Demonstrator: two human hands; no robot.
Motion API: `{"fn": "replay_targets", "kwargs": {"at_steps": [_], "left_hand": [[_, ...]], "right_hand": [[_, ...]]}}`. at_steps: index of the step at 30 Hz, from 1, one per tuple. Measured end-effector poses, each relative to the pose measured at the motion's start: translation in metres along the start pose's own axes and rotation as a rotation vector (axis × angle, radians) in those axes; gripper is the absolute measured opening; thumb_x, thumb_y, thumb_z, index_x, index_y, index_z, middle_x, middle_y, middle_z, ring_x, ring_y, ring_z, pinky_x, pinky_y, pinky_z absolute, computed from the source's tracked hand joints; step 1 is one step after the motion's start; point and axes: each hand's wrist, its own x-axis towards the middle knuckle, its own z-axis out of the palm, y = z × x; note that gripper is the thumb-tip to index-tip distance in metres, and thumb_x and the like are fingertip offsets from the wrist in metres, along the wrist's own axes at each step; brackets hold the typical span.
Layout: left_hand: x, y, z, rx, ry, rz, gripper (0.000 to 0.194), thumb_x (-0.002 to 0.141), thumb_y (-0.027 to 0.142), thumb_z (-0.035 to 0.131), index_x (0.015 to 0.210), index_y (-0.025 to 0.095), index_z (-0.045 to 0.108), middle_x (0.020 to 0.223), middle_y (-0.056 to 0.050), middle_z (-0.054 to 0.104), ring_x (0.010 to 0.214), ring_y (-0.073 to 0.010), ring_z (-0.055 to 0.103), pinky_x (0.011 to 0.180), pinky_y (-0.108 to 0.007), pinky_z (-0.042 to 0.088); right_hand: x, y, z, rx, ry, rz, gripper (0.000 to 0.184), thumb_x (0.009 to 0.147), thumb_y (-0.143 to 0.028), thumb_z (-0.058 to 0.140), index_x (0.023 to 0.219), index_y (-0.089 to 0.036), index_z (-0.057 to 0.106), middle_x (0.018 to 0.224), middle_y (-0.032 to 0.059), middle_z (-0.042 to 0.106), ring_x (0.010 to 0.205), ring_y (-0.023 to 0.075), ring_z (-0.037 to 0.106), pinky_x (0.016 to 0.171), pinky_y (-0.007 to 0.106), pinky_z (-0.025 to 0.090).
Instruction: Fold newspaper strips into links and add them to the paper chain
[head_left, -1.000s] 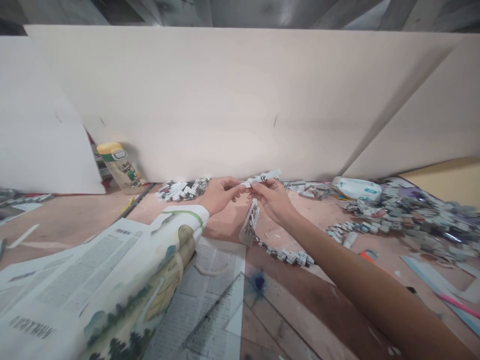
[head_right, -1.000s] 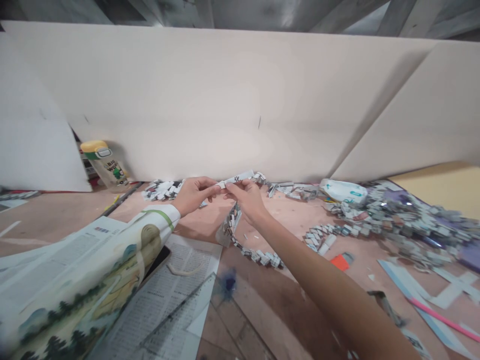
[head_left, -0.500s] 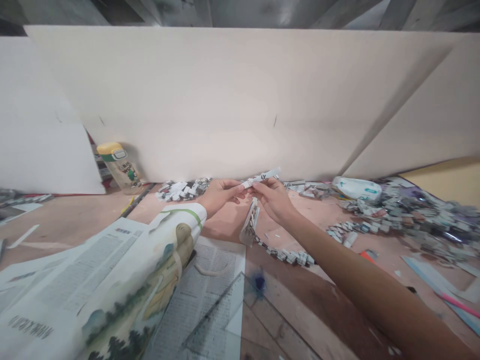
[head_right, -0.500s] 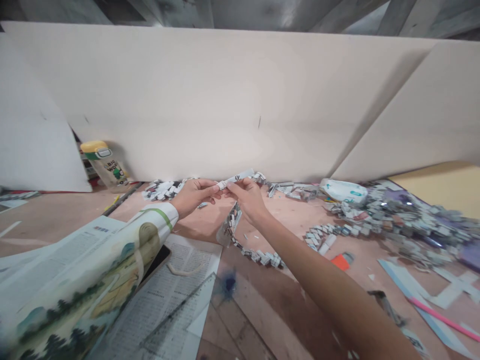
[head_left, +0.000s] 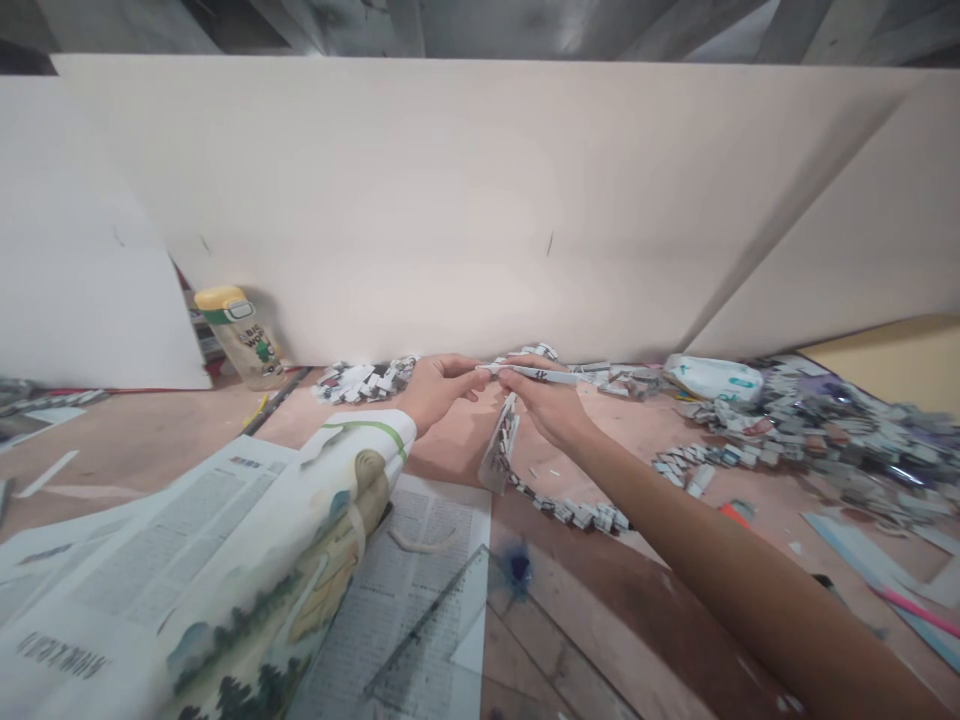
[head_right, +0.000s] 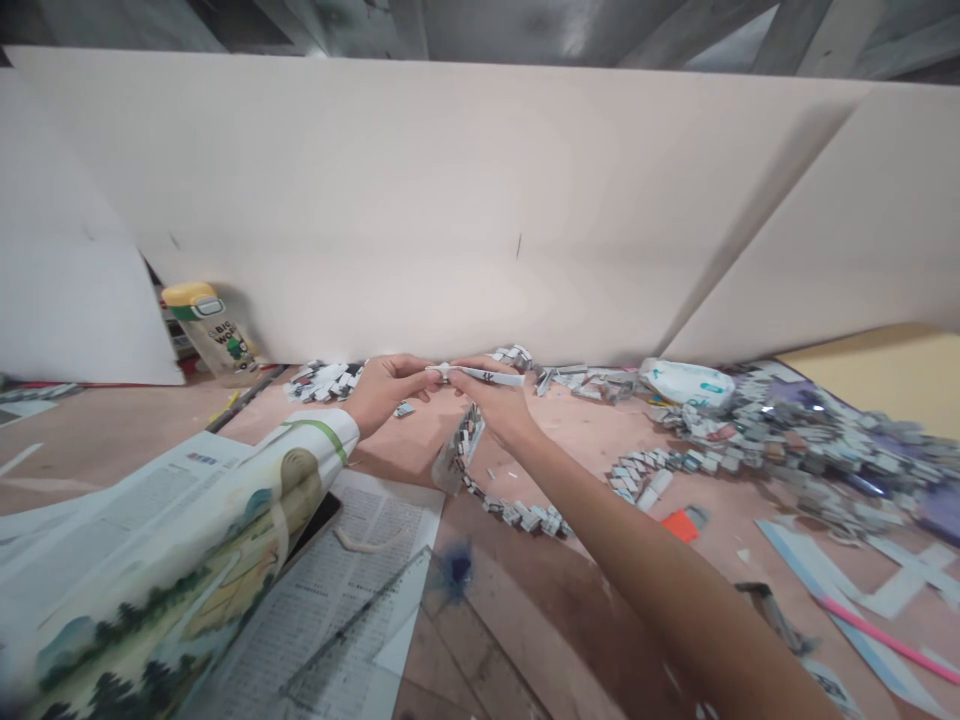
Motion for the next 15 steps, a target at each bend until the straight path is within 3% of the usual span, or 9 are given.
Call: {"fn": "replay_targets", "kwargs": {"at_steps": [8, 15], "left_hand": [[0.0006, -0.0016, -0.0019, 0.040, 0.023, 0.065, 0.034, 0.066, 0.039, 0.079, 0.087, 0.012, 0.075, 0.077, -0.007, 0.074, 0.064, -0.0139, 0.063, 0.063, -0.028, 0.054], [-0.0010, 0.0029, 0.0003, -0.015, 0.024, 0.016, 0.031, 0.066, 0.038, 0.080, 0.082, 0.012, 0.075, 0.073, -0.006, 0.073, 0.064, -0.0133, 0.064, 0.068, -0.029, 0.056]], "right_hand": [[-0.0020, -0.0055, 0.0028, 0.043, -0.019, 0.021, 0.020, 0.068, -0.033, 0.077, 0.083, -0.021, 0.072, 0.080, 0.0018, 0.069, 0.067, 0.0150, 0.059, 0.068, 0.032, 0.049], [-0.0009, -0.0051, 0.0024, -0.052, 0.031, -0.035, 0.020, 0.069, -0.034, 0.076, 0.081, -0.019, 0.072, 0.072, 0.0012, 0.069, 0.065, 0.0154, 0.059, 0.064, 0.031, 0.049]]}}
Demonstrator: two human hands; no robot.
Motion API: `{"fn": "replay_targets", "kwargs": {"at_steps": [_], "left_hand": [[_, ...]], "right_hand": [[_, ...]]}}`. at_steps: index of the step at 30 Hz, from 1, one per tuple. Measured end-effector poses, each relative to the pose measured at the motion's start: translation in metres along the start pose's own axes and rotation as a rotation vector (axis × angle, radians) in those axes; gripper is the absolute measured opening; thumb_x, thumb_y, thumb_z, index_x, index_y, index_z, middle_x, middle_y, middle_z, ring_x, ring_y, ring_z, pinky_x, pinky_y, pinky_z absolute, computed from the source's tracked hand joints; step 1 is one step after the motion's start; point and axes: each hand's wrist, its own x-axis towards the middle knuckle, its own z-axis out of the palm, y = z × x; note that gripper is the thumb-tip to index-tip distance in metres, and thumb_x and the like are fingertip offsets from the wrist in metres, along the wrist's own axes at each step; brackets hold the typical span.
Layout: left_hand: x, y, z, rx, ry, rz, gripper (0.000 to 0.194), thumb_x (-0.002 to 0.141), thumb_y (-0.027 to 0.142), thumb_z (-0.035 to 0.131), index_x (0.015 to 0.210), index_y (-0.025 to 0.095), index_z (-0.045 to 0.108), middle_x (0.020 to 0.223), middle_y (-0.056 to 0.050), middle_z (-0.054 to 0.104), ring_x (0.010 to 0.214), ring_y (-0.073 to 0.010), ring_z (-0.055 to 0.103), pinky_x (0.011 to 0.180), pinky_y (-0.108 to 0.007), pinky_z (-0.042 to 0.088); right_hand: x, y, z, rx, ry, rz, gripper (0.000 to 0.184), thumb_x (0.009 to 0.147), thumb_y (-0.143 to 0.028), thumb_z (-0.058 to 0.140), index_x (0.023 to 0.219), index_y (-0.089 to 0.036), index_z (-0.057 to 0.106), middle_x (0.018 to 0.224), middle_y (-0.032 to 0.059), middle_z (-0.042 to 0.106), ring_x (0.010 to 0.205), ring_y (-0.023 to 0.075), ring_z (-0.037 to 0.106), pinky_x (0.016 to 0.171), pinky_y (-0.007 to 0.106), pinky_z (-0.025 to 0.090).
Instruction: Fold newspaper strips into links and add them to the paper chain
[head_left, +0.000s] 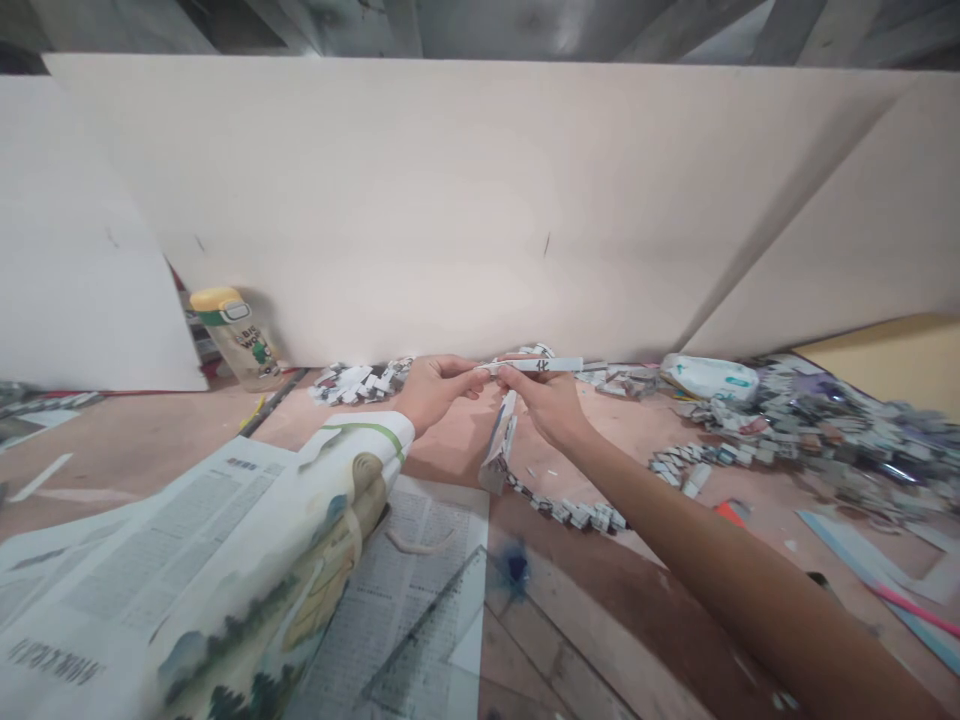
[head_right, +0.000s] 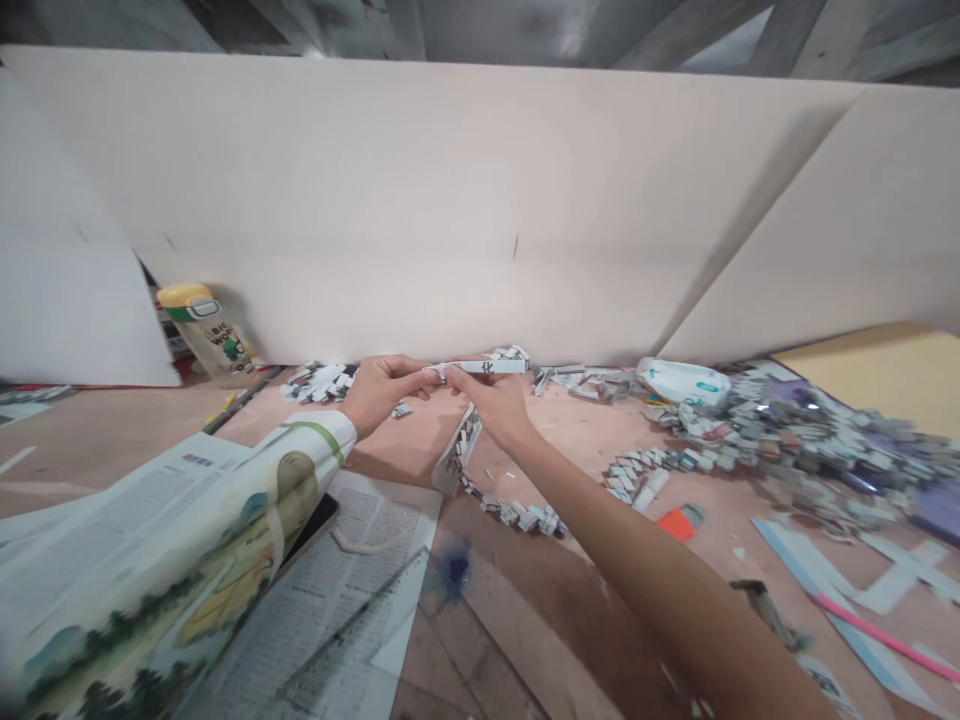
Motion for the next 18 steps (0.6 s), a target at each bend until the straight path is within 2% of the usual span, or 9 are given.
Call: {"fn": "replay_targets", "kwargs": {"at_steps": [8, 18], "left_hand": [[0.0006, -0.0011, 0.0019, -0.062, -0.010, -0.038, 0.030, 0.066, 0.037, 0.079, 0.081, 0.012, 0.074, 0.073, -0.006, 0.073, 0.064, -0.0127, 0.065, 0.071, -0.031, 0.057], [-0.0003, 0.0002, 0.0032, -0.105, -0.018, -0.047, 0.026, 0.065, 0.033, 0.081, 0.078, 0.012, 0.074, 0.069, -0.004, 0.072, 0.062, -0.0114, 0.065, 0.068, -0.028, 0.057]], "right_hand": [[0.0000, -0.0036, -0.0019, -0.104, 0.011, 0.015, 0.021, 0.067, -0.037, 0.076, 0.075, -0.017, 0.073, 0.065, 0.0029, 0.069, 0.063, 0.0180, 0.060, 0.062, 0.032, 0.050], [-0.0029, -0.0079, 0.0020, -0.073, 0.032, -0.024, 0.019, 0.072, -0.034, 0.072, 0.081, -0.017, 0.071, 0.064, 0.0008, 0.066, 0.059, 0.0159, 0.059, 0.060, 0.032, 0.049]]}}
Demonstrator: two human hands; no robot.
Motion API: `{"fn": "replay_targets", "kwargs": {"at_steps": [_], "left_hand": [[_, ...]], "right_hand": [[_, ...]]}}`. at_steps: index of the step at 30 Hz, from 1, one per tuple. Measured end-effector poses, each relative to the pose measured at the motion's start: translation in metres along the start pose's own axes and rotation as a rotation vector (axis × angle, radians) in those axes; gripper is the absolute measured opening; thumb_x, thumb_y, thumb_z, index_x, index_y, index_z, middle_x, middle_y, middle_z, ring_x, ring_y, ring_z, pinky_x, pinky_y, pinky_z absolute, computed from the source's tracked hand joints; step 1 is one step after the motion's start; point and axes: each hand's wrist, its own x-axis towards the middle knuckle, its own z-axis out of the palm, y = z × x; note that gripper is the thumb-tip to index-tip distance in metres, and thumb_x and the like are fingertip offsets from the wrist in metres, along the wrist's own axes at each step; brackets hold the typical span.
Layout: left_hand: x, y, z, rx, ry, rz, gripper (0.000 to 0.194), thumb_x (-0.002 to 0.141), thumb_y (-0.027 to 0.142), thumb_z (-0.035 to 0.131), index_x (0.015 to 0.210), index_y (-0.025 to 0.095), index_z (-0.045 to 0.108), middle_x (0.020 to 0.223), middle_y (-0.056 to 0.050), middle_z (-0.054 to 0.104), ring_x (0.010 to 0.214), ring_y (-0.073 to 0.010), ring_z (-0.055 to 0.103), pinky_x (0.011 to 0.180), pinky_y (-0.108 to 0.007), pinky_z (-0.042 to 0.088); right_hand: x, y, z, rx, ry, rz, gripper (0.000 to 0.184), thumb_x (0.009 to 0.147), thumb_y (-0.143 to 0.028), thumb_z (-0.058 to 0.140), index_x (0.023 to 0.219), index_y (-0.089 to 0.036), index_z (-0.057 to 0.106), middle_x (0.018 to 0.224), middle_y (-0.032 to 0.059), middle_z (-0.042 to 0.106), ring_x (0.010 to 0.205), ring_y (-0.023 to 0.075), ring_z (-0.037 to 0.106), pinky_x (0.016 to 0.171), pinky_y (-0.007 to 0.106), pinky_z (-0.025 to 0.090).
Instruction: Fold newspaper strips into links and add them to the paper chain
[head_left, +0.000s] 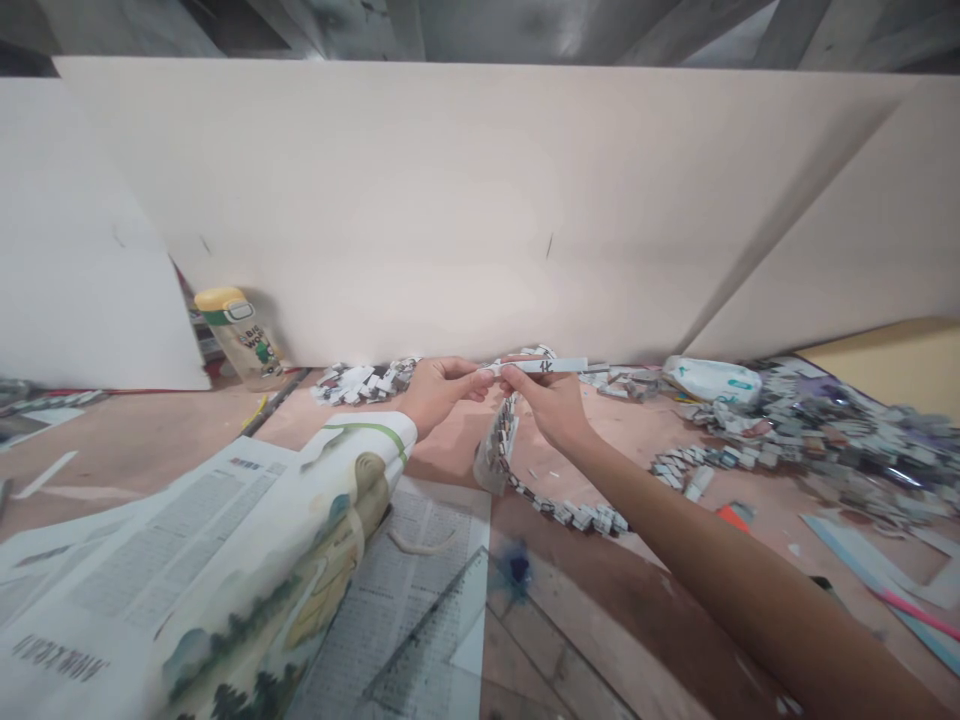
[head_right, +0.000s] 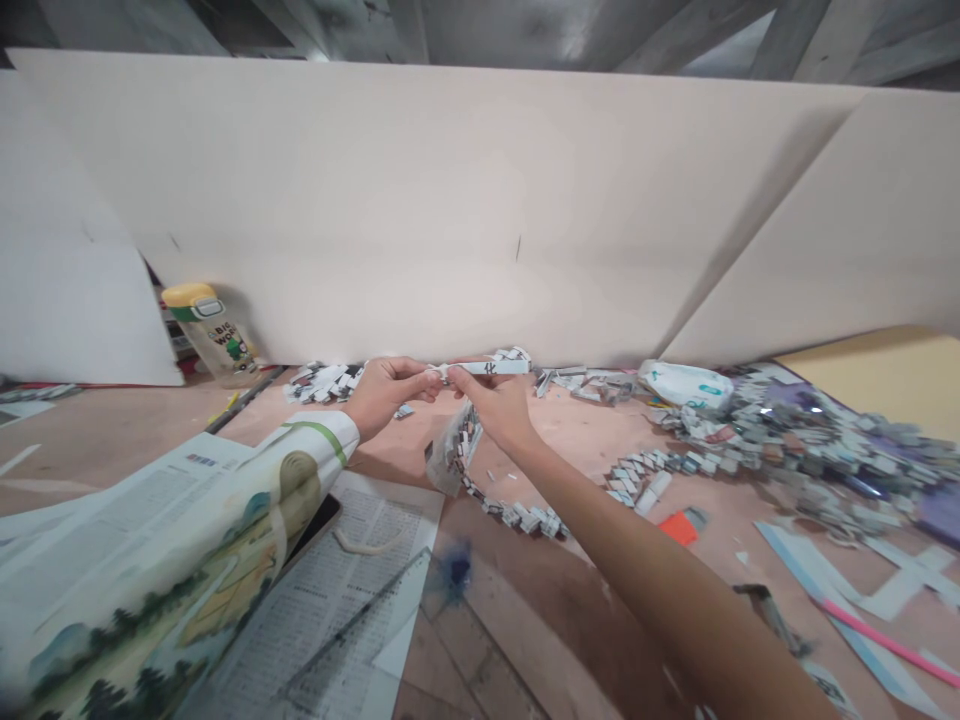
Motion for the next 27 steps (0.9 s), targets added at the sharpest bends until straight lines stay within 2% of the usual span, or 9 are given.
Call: {"fn": "replay_targets", "kwargs": {"at_steps": [13, 19, 27], "left_hand": [[-0.0021, 0.0014, -0.0024, 0.018, -0.033, 0.009, 0.030, 0.061, 0.036, 0.083, 0.072, 0.011, 0.070, 0.065, -0.004, 0.070, 0.063, -0.0132, 0.065, 0.074, -0.032, 0.056], [-0.0005, 0.0004, 0.0008, -0.024, -0.013, 0.003, 0.035, 0.067, 0.040, 0.078, 0.086, 0.011, 0.072, 0.079, -0.008, 0.074, 0.073, -0.0168, 0.069, 0.080, -0.035, 0.056], [0.0024, -0.0050, -0.0012, -0.032, 0.035, -0.003, 0.034, 0.067, 0.038, 0.079, 0.085, 0.011, 0.072, 0.078, -0.007, 0.073, 0.070, -0.0147, 0.068, 0.078, -0.033, 0.057]], "right_hand": [[0.0002, 0.0027, 0.0004, 0.025, -0.022, -0.006, 0.019, 0.071, -0.034, 0.074, 0.080, -0.018, 0.071, 0.070, 0.0009, 0.068, 0.060, 0.0145, 0.060, 0.060, 0.029, 0.049], [0.0038, 0.0063, -0.0008, 0.130, -0.005, 0.040, 0.018, 0.069, -0.032, 0.076, 0.079, -0.018, 0.072, 0.066, 0.0005, 0.066, 0.061, 0.0143, 0.060, 0.061, 0.030, 0.049], [-0.0004, 0.0069, 0.0035, 0.271, -0.006, 0.097, 0.018, 0.066, -0.029, 0.079, 0.081, -0.020, 0.073, 0.071, 0.0011, 0.069, 0.065, 0.0155, 0.062, 0.065, 0.032, 0.052]]}}
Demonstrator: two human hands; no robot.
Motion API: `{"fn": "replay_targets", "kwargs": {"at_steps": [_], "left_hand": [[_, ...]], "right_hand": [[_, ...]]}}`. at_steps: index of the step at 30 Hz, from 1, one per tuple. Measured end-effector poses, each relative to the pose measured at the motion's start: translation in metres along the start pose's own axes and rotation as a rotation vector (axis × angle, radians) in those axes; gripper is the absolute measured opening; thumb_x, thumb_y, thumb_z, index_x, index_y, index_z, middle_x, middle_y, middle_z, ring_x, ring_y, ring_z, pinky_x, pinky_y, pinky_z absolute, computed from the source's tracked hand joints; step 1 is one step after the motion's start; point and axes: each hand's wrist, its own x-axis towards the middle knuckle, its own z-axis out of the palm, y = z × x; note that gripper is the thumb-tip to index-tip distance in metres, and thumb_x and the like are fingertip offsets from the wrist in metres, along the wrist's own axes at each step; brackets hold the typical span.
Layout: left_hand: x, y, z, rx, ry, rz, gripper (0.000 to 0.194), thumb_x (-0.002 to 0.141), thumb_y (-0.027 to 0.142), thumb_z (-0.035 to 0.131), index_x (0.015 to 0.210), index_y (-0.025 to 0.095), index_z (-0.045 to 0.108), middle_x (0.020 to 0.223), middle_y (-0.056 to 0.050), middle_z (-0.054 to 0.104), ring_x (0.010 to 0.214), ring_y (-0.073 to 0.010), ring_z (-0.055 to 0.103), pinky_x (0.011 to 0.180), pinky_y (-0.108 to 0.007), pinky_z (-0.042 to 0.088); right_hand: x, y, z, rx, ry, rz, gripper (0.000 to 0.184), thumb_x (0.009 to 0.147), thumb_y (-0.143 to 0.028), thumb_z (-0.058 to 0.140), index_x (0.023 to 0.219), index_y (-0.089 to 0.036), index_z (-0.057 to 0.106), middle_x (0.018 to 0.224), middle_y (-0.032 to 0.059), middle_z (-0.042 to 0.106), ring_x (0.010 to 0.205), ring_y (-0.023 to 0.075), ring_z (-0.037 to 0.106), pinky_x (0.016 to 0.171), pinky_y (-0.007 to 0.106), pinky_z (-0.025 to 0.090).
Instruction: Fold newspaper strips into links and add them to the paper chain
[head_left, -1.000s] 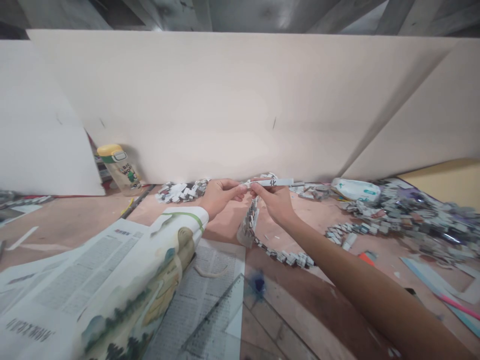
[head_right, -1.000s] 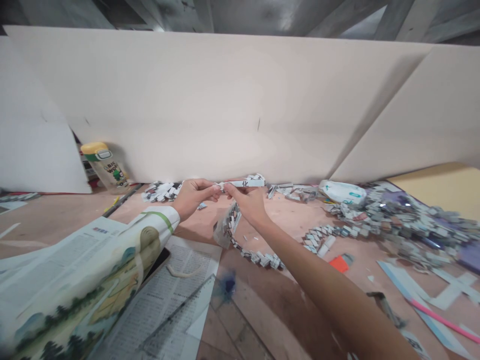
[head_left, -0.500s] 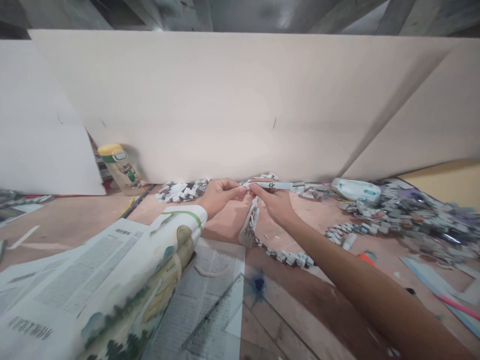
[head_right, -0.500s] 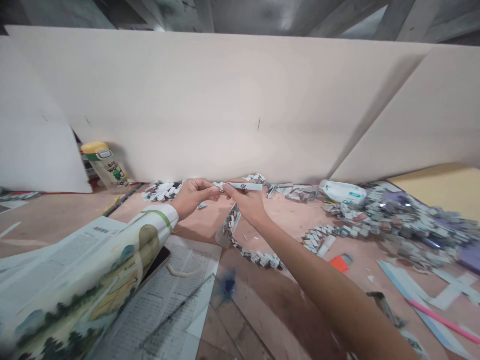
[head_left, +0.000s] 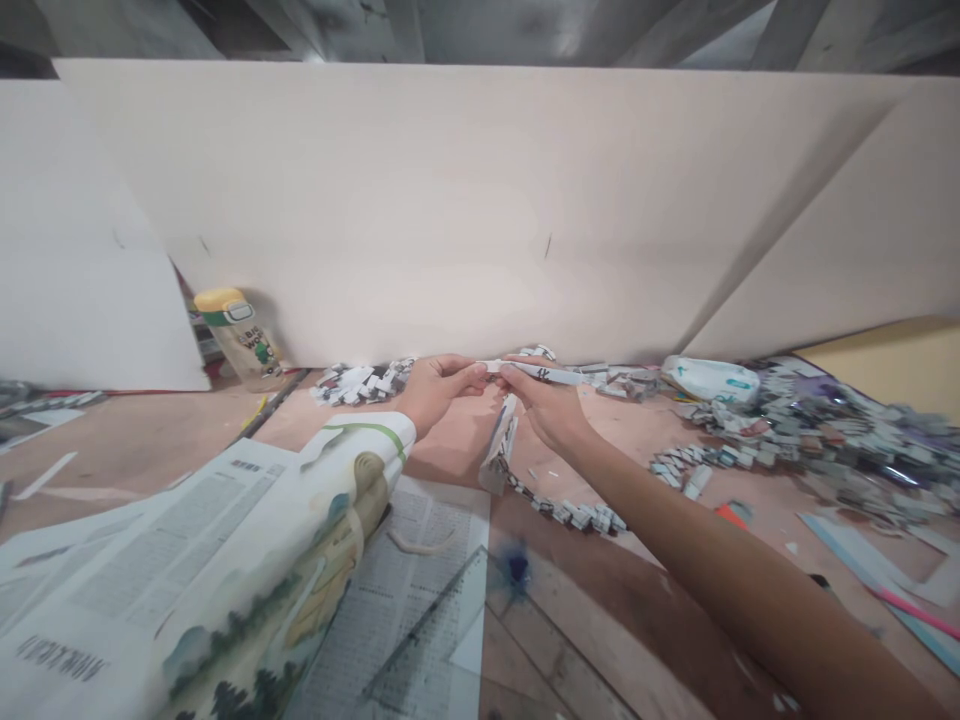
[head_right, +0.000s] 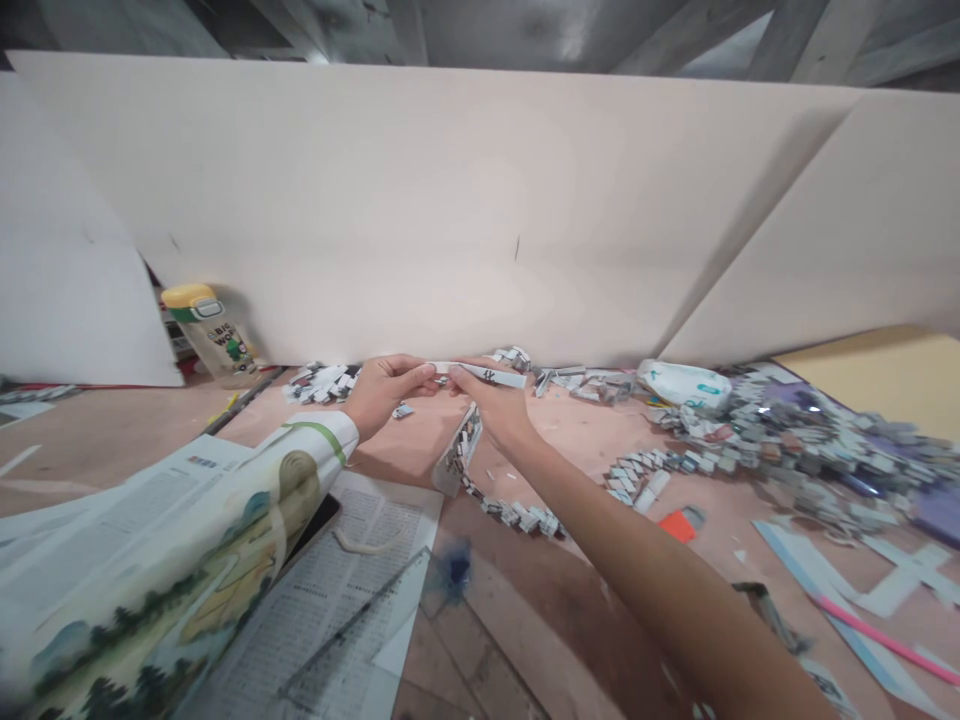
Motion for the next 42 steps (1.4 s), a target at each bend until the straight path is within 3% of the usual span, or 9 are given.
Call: {"fn": "replay_targets", "kwargs": {"at_steps": [6, 14, 17, 22, 25, 28, 31, 35, 42], "left_hand": [[-0.002, 0.005, -0.001, 0.041, -0.020, 0.059, 0.031, 0.066, 0.038, 0.079, 0.075, 0.010, 0.068, 0.073, -0.007, 0.072, 0.066, -0.0138, 0.066, 0.074, -0.032, 0.055], [0.000, -0.005, 0.000, 0.017, -0.137, 0.066, 0.028, 0.073, 0.035, 0.074, 0.086, 0.011, 0.071, 0.078, -0.005, 0.069, 0.071, -0.0113, 0.060, 0.073, -0.026, 0.049], [0.002, -0.004, -0.001, -0.113, -0.089, 0.052, 0.026, 0.069, 0.032, 0.077, 0.082, 0.012, 0.068, 0.078, -0.004, 0.069, 0.073, -0.0118, 0.061, 0.072, -0.025, 0.048], [0.003, 0.006, -0.004, -0.228, -0.061, -0.027, 0.027, 0.060, 0.030, 0.080, 0.071, 0.014, 0.061, 0.068, 0.000, 0.064, 0.066, -0.0101, 0.060, 0.066, -0.023, 0.049], [0.001, 0.008, -0.003, -0.189, -0.061, -0.023, 0.027, 0.063, 0.033, 0.080, 0.065, 0.014, 0.061, 0.061, 0.002, 0.059, 0.058, -0.0076, 0.054, 0.062, -0.021, 0.046], [0.001, 0.007, -0.004, -0.130, -0.068, -0.013, 0.024, 0.063, 0.031, 0.080, 0.066, 0.013, 0.064, 0.057, 0.002, 0.057, 0.056, -0.0074, 0.052, 0.060, -0.021, 0.044], [0.002, 0.005, -0.005, -0.073, -0.068, -0.007, 0.022, 0.063, 0.029, 0.080, 0.069, 0.013, 0.067, 0.057, 0.002, 0.059, 0.055, -0.0083, 0.052, 0.058, -0.023, 0.044], [0.002, 0.005, -0.007, 0.044, -0.083, -0.016, 0.021, 0.066, 0.031, 0.077, 0.068, 0.013, 0.067, 0.055, 0.001, 0.058, 0.053, -0.0090, 0.052, 0.057, -0.025, 0.044], [0.000, 0.007, -0.006, 0.203, -0.032, 0.019, 0.019, 0.067, 0.031, 0.075, 0.070, 0.013, 0.067, 0.059, 0.000, 0.061, 0.054, -0.0096, 0.052, 0.056, -0.025, 0.045]], "right_hand": [[0.001, 0.003, 0.000, -0.065, 0.035, -0.025, 0.018, 0.067, -0.029, 0.078, 0.080, -0.020, 0.071, 0.070, 0.0002, 0.066, 0.065, 0.0143, 0.060, 0.065, 0.031, 0.050], [-0.012, 0.010, 0.012, -0.118, 0.065, -0.048, 0.019, 0.074, -0.032, 0.072, 0.088, -0.020, 0.068, 0.076, 0.0018, 0.067, 0.065, 0.0146, 0.061, 0.064, 0.031, 0.052], [-0.016, 0.001, 0.011, -0.285, 0.025, -0.218, 0.026, 0.076, -0.026, 0.069, 0.102, -0.023, 0.066, 0.086, 0.0027, 0.070, 0.072, 0.0160, 0.065, 0.066, 0.031, 0.053], [-0.015, -0.013, 0.000, -0.723, -0.305, -0.708, 0.029, 0.081, -0.011, 0.059, 0.104, -0.026, 0.068, 0.097, 0.0035, 0.072, 0.091, 0.0182, 0.067, 0.084, 0.034, 0.053], [-0.015, -0.011, -0.004, -0.813, -0.405, -0.827, 0.039, 0.084, -0.006, 0.050, 0.112, -0.027, 0.066, 0.102, 0.0034, 0.072, 0.094, 0.0166, 0.067, 0.084, 0.033, 0.054], [-0.013, -0.005, -0.008, -0.895, -0.439, -0.901, 0.039, 0.086, -0.006, 0.048, 0.113, -0.027, 0.066, 0.101, 0.0042, 0.072, 0.094, 0.0162, 0.067, 0.083, 0.033, 0.055], [-0.011, -0.002, -0.013, -0.960, -0.490, -0.894, 0.032, 0.088, -0.012, 0.051, 0.109, -0.028, 0.069, 0.096, 0.0038, 0.073, 0.090, 0.0171, 0.066, 0.081, 0.035, 0.054], [-0.009, 0.003, -0.017, -0.982, -0.533, -0.781, 0.025, 0.089, -0.019, 0.053, 0.100, -0.032, 0.072, 0.094, 0.0038, 0.072, 0.086, 0.0189, 0.065, 0.076, 0.037, 0.053], [-0.014, 0.010, -0.011, -0.790, -0.493, -0.637, 0.017, 0.085, -0.025, 0.059, 0.090, -0.030, 0.075, 0.091, 0.0065, 0.071, 0.090, 0.0213, 0.065, 0.081, 0.040, 0.052]]}}
